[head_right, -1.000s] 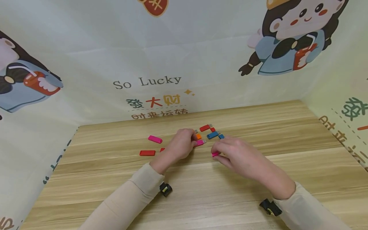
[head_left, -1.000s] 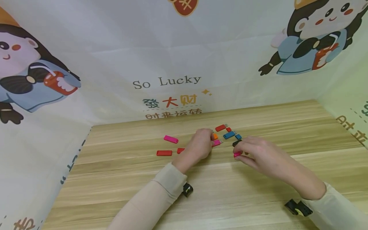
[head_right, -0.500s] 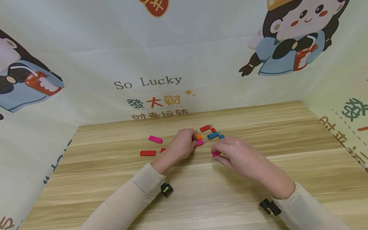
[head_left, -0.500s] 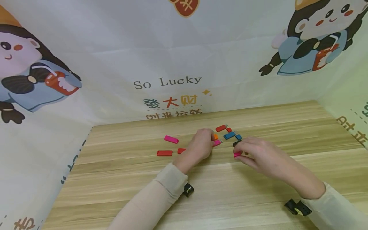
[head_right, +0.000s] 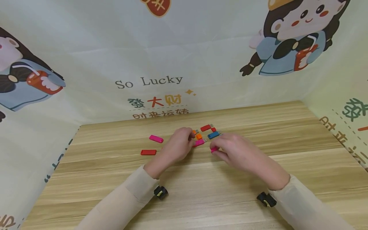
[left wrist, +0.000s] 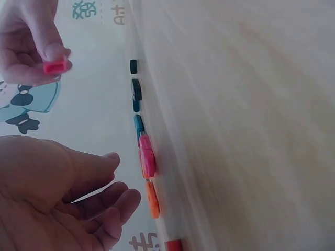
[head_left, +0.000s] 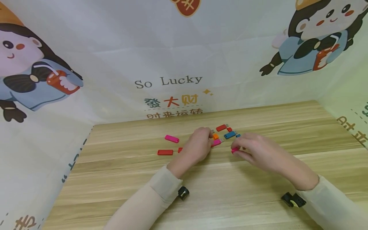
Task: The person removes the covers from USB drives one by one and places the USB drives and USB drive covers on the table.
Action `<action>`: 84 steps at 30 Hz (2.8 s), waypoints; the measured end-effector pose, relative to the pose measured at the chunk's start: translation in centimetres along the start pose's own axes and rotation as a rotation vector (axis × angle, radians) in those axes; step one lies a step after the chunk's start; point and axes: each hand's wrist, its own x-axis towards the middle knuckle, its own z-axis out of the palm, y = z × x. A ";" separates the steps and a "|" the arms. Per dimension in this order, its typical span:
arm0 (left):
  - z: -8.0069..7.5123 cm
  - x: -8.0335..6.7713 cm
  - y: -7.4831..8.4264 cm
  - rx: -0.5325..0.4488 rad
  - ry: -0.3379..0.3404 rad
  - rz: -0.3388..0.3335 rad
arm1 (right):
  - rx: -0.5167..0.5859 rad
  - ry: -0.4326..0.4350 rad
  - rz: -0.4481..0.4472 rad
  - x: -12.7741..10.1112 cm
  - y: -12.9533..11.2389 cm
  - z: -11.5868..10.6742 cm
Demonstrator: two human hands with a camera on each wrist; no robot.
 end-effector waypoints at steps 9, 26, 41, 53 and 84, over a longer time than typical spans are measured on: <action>-0.9 -2.2 -0.8 0.043 0.084 0.060 | -0.020 -0.072 0.041 1.0 0.7 0.2; -1.6 -5.9 -2.3 0.217 0.224 0.226 | -0.029 -0.195 0.082 3.0 2.3 1.6; -1.9 -8.9 -5.5 0.224 0.287 0.207 | 0.011 -0.292 0.115 4.3 3.4 2.6; -3.1 -10.5 -7.7 0.236 0.277 0.165 | -0.064 -0.339 0.128 4.8 3.8 3.1; -4.4 -10.9 -9.3 0.243 0.345 0.126 | -0.034 -0.333 0.147 5.5 4.2 3.1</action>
